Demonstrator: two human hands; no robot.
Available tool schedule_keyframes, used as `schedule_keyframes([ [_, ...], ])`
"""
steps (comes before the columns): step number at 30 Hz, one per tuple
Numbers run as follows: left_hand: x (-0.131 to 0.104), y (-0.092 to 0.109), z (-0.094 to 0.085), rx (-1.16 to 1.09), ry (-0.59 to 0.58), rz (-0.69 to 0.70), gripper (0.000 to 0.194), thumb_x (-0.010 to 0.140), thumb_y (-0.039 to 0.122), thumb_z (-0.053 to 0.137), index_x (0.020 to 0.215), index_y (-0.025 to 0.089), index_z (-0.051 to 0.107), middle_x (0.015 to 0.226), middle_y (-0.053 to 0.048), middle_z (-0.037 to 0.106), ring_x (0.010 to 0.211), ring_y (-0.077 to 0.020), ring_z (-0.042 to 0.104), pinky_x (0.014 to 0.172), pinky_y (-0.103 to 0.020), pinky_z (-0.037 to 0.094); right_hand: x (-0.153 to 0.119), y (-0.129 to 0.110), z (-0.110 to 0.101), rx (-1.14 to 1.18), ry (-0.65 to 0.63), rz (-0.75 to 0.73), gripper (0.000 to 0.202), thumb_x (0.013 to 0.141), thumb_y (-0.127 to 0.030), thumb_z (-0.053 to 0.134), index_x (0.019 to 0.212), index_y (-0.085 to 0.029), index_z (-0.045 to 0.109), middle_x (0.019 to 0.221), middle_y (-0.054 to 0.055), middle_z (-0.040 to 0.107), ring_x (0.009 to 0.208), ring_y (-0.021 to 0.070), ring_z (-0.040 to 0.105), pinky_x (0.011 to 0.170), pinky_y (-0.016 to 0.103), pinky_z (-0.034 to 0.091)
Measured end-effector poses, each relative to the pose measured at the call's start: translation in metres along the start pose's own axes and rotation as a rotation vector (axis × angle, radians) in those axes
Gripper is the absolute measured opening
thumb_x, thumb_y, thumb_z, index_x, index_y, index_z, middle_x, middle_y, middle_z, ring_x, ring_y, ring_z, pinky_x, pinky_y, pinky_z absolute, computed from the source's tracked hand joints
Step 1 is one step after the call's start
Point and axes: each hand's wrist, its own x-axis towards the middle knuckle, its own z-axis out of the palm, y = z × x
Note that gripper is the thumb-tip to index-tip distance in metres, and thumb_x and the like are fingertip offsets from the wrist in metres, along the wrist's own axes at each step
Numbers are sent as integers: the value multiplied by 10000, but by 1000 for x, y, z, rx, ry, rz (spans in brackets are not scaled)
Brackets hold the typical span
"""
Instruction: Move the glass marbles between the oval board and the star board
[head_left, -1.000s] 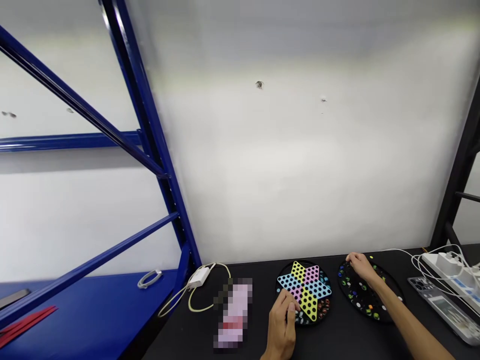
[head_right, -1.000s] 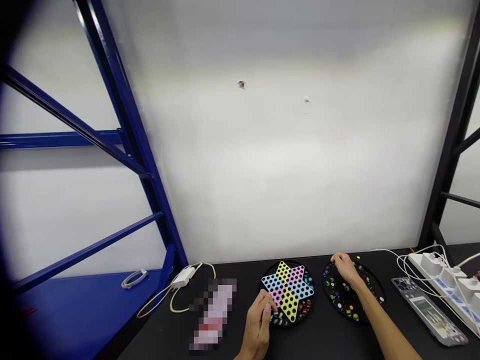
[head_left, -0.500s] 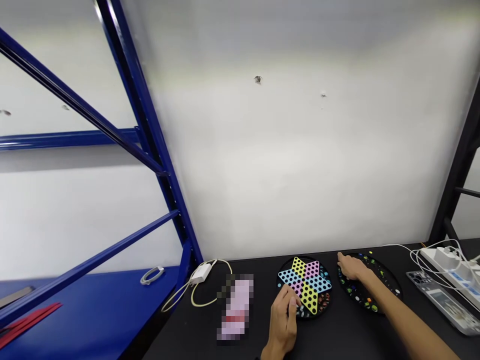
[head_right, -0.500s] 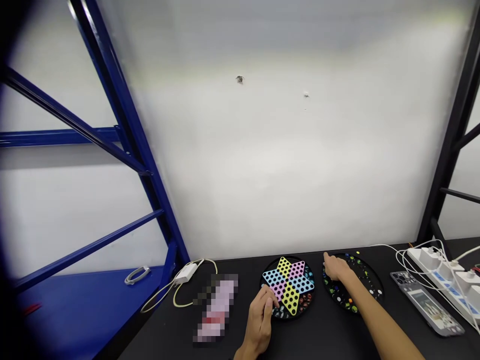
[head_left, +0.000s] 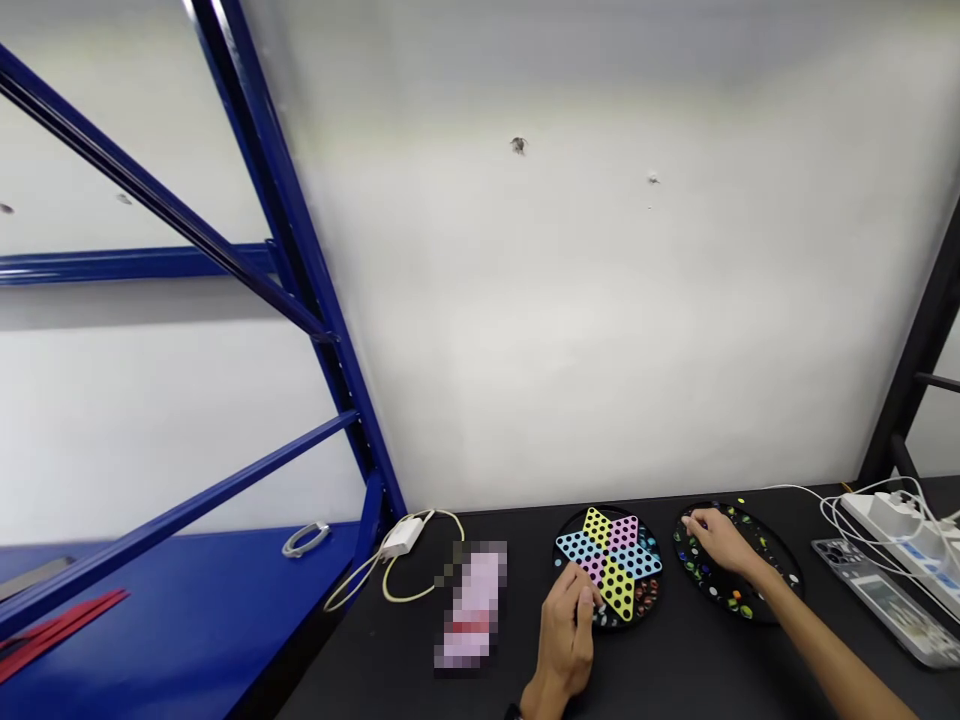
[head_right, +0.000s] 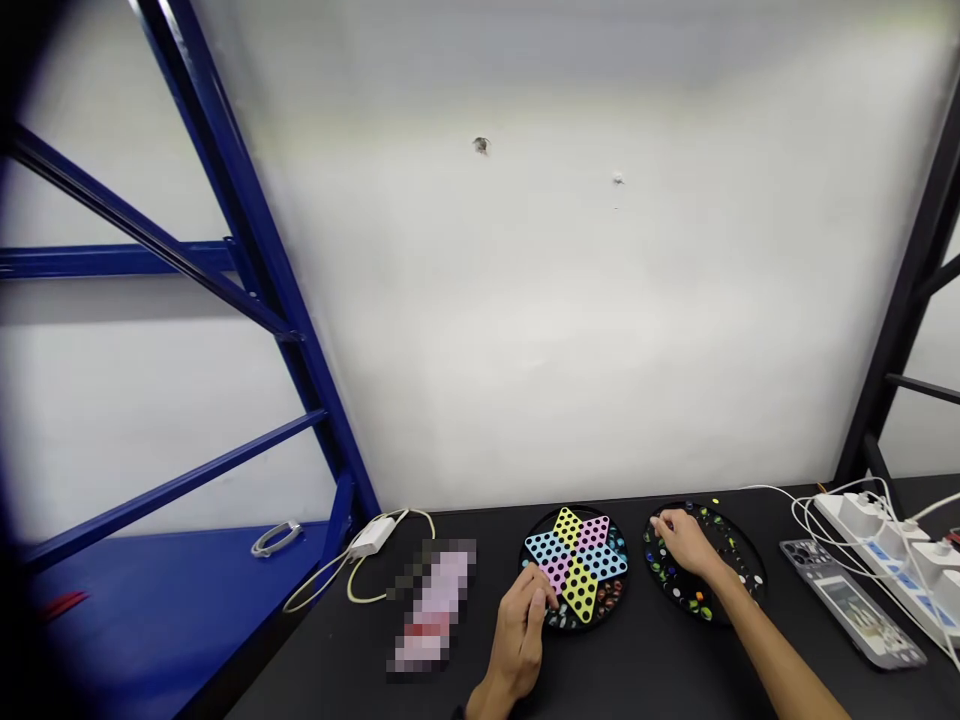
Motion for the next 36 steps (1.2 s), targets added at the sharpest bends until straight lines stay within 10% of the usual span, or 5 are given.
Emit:
schedule_keyframes([
  [6, -1, -3, 1, 9, -16, -21, 528, 1071, 448, 206, 722, 222, 531, 774, -33, 562, 719, -185, 556, 685, -306, 439, -22, -1, 22, -183, -76, 1, 125, 866, -350, 571, 838, -229, 587, 800, 75, 638, 882, 307, 640, 838, 405, 414],
  [11, 0, -4, 1, 15, -11, -20, 518, 1072, 427, 212, 715, 219, 524, 769, -25, 563, 710, -178, 554, 680, -300, 431, -18, -3, 29, -64, -54, 13, 179, 813, -380, 642, 772, -238, 541, 716, 24, 601, 778, 241, 619, 768, 344, 426],
  [21, 2, 0, -1, 14, -5, 4, 522, 1074, 423, 226, 708, 216, 535, 758, -24, 557, 693, -172, 555, 657, -294, 430, 14, 25, -44, 254, 236, 220, 377, 914, -558, 277, 756, -265, 454, 549, -50, 437, 384, 115, 324, 409, 251, 300],
  [26, 2, 0, 0, 16, -4, -8, 528, 1073, 426, 228, 700, 214, 535, 754, -26, 563, 692, -175, 558, 659, -297, 435, 28, 39, -48, -119, 241, 297, 251, 918, -370, 434, 795, -225, 598, 760, 95, 671, 723, 252, 663, 658, 346, 476],
  [36, 1, 1, -2, 6, -1, -6, 535, 1078, 427, 217, 694, 214, 524, 741, -23, 546, 684, -172, 548, 666, -298, 429, 30, 29, -19, -548, 109, 213, 428, 921, -168, 478, 1327, -44, 533, 1106, 309, 692, 1099, 424, 670, 926, 534, 455],
])
